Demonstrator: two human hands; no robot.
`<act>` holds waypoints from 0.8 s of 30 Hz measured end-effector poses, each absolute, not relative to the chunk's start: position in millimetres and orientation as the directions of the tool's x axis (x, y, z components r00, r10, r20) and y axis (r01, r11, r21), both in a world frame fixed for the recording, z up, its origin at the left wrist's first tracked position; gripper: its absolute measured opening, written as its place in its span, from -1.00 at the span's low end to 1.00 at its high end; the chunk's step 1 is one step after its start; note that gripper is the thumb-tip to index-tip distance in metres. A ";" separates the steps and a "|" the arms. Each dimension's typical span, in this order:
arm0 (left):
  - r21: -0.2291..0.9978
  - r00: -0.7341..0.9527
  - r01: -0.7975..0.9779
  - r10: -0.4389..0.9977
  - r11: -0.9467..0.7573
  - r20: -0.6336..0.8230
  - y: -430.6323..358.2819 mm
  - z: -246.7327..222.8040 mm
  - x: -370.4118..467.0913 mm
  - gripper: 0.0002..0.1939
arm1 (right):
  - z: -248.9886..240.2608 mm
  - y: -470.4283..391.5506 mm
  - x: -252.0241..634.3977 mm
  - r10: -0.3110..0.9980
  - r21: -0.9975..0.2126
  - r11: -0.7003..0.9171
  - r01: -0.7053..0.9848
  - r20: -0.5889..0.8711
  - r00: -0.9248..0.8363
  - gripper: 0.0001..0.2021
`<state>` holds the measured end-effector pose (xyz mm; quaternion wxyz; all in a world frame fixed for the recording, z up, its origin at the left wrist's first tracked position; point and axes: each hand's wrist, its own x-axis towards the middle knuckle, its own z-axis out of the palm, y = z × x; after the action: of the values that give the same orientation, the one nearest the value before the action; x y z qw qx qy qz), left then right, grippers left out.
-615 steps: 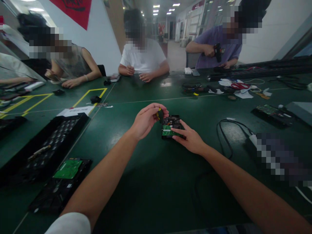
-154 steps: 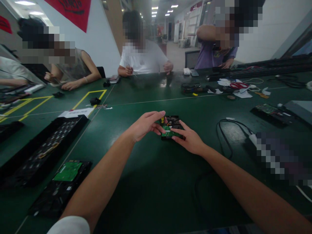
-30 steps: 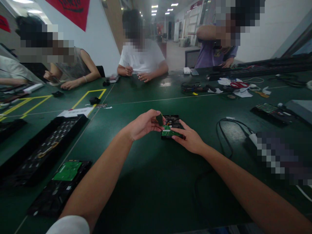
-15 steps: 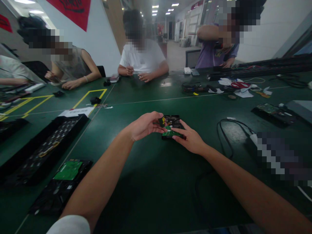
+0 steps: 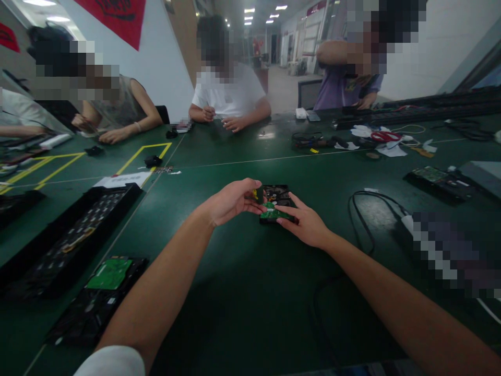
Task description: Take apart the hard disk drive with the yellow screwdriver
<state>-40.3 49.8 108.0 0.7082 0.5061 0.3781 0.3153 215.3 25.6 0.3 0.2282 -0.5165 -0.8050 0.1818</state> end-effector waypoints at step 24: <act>0.968 0.540 -0.038 0.821 0.246 -0.187 51.1 108.8 -45.9 -0.60 | -1.2 26.8 215.6 0.908 -0.534 0.415 0.736 0.192 -0.373 -0.49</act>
<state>-45.9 51.1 108.8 0.6982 0.5314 0.3681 0.3074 215.6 26.8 -1.2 0.2342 -0.5087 -0.8080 0.1831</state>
